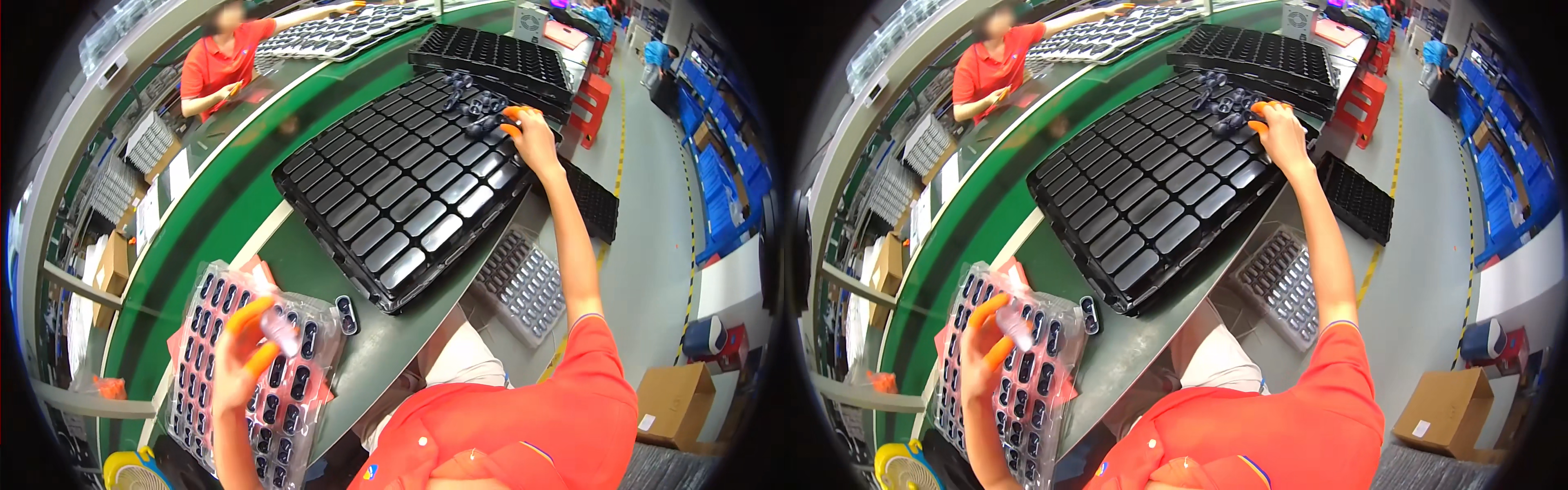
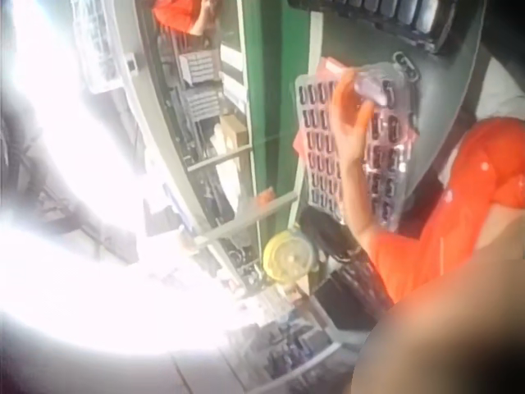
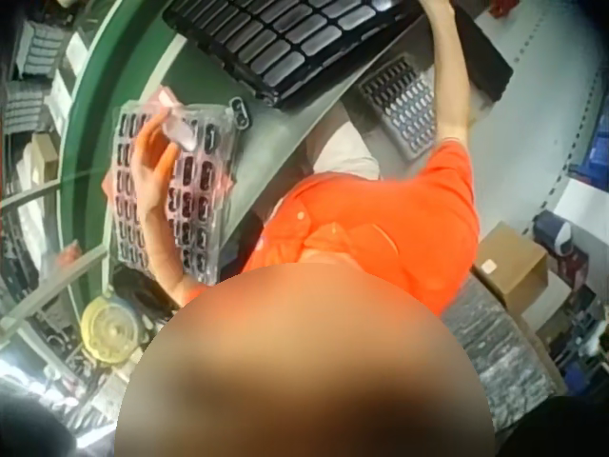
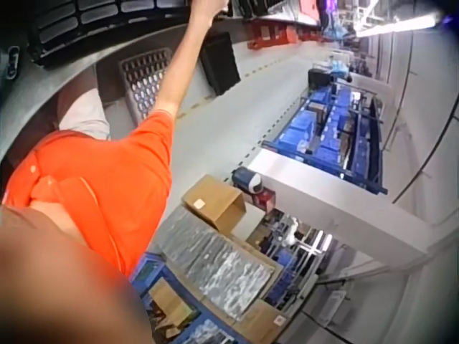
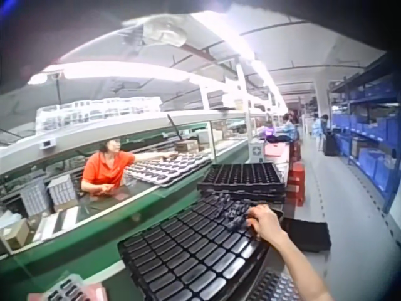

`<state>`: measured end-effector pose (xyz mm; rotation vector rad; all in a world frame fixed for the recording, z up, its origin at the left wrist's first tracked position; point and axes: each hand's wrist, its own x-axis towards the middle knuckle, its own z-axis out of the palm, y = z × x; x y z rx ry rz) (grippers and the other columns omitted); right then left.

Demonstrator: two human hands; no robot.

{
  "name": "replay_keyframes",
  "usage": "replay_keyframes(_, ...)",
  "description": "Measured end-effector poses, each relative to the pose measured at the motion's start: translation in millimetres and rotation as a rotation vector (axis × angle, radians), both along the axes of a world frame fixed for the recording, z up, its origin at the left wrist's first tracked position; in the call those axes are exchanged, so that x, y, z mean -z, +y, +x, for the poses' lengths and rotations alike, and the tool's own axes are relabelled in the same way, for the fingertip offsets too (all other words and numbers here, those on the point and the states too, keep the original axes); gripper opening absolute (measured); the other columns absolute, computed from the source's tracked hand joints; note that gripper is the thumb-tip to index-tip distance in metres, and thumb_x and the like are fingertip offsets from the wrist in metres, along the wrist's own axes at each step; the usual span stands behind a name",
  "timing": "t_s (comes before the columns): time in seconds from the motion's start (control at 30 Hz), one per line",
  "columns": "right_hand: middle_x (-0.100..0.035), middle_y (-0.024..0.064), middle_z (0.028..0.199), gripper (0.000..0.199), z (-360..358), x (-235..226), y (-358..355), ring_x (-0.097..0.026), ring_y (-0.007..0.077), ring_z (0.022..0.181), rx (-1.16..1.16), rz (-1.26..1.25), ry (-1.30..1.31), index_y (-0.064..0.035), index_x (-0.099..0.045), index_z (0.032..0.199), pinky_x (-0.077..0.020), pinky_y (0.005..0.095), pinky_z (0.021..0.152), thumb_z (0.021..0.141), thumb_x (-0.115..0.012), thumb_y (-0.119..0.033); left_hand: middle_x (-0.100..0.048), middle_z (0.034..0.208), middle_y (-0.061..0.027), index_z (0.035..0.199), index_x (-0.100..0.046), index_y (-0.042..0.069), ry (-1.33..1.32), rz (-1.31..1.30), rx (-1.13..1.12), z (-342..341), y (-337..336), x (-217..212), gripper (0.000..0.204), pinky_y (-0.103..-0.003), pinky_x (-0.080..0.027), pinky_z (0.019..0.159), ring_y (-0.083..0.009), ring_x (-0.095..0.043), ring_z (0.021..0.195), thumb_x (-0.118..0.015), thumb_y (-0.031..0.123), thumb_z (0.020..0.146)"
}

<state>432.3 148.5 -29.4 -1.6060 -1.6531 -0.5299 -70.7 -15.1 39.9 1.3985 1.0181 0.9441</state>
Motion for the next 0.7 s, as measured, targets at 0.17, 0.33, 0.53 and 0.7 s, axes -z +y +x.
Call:
replay_keyframes(0.17, -0.061, 0.0125, 0.088, 0.026, -49.8, 11.2, -20.1, -0.057, 0.0258, 0.074, -0.256, 0.068, 0.156, -0.0049, -0.064, 0.099, -0.0464, 0.0318, 0.066, 0.074, -0.068, -0.006, -0.056, 0.109, -0.0149, 0.124, -0.043, 0.0, -0.169, -0.073, 0.112, 45.8, 24.1, 2.8, 0.055, -0.035, -0.047, 0.083, -0.0236, -0.058, 0.097, -0.062, -0.003, 0.073)
replay_keyframes(0.33, -0.06, 0.0117, 0.085, 0.022, -105.4, -1.3, -37.3, -0.057, 0.0258, 0.072, -0.253, -0.015, 0.199, -0.0051, -0.066, 0.097, -0.0444, 0.0333, 0.061, 0.075, -0.066, -0.006, -0.054, 0.11, -0.014, 0.122, -0.046, 0.003, -0.341, -0.075, 0.181, 54.0, 36.3, 19.0, 0.045, -0.031, -0.049, 0.077, -0.0211, -0.057, 0.096, -0.059, -0.003, 0.08)
replay_keyframes(0.53, -0.059, 0.011, 0.082, 0.017, -113.8, 3.5, -32.1, -0.056, 0.0283, 0.074, -0.244, 0.035, 0.064, -0.0027, -0.065, 0.094, -0.0449, 0.0353, 0.065, 0.077, -0.063, -0.005, -0.056, 0.106, -0.0156, 0.118, -0.048, 0.001, -0.298, -0.166, 0.21, 48.7, 33.8, 26.1, 0.041, -0.031, -0.051, 0.072, -0.0246, -0.061, 0.087, -0.06, -0.003, 0.079)
replay_keyframes(0.7, -0.058, 0.0135, 0.081, 0.013, -123.1, -1.0, -28.9, -0.057, 0.0307, 0.077, -0.156, 0.056, -0.18, 0.0001, -0.057, 0.093, -0.0458, 0.0381, 0.068, 0.081, -0.057, -0.005, -0.056, 0.106, -0.0179, 0.115, -0.049, -0.002, -0.384, -0.166, 0.135, 43.6, 39.7, 45.1, 0.035, -0.031, -0.053, 0.069, -0.0261, -0.064, 0.08, -0.06, 0.0, 0.082)
